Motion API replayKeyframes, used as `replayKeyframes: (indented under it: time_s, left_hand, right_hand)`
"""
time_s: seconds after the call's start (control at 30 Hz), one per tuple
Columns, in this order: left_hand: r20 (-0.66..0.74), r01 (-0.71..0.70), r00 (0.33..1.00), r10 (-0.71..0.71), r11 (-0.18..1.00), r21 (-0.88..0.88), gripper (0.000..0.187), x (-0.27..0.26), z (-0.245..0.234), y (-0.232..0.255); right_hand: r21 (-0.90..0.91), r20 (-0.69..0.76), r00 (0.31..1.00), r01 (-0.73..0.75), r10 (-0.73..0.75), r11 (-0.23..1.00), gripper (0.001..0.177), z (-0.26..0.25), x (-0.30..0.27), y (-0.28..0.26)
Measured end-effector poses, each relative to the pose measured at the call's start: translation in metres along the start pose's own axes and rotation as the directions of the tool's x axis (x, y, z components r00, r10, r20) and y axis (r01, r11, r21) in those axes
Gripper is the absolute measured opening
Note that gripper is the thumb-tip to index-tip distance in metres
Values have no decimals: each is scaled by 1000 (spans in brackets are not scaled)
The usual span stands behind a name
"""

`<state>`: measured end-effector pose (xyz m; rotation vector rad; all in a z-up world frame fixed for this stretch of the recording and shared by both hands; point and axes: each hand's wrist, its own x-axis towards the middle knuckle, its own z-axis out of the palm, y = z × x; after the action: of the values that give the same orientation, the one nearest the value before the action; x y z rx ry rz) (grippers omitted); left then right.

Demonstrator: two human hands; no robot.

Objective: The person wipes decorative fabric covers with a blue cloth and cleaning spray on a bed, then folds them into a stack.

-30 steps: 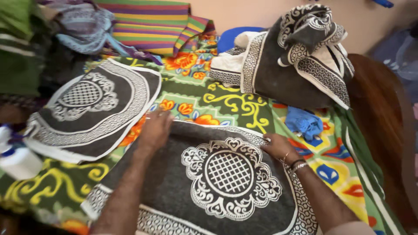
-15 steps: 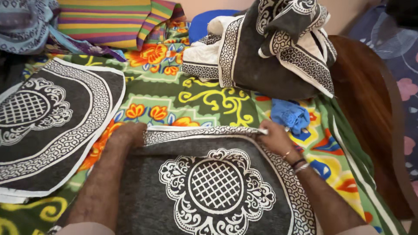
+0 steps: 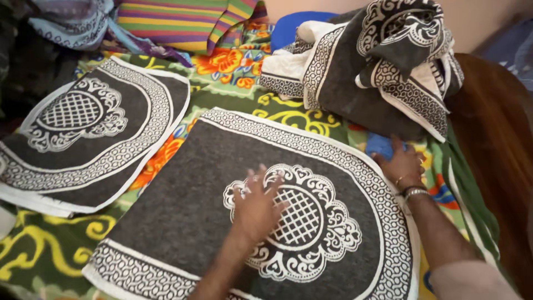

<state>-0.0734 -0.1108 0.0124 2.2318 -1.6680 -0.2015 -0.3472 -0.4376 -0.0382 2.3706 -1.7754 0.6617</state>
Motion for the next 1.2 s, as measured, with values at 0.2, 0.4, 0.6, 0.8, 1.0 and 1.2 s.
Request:
replayKeyframes:
  time_s: [0.2,0.4,0.6,0.8,1.0,1.2]
  left_hand:
    - [246,23,969,-13,999,-40,77,-55,9,15]
    - [-59,-116,992,112,990,-74,71,-66,35,5]
    - [-127,-147,983,131,981,-125,70,-65,38,-1]
    - [-56,-59,997,50,985,-160,74,-57,36,1]
    - [-93,-13,996,3,994,-106,72,-45,56,2]
    - [-52,-58,997,54,995,-78,74,-19,49,-10]
  right_hand:
    - [-47,47,987,158,-156,986,57,-23,32,2]
    - [53,17,846,532,-533,845,88,-77,19,-87]
    - [-63,155,899,423,-410,904,75,-40,189,-81]
    - [-224,-244,929,225,-277,948,55,-83,329,-77]
    - [-6,-67,955,289,-289,957,72,-26,204,-80]
    - [473,-211,745,645,-633,601,54,-80,-50,-123]
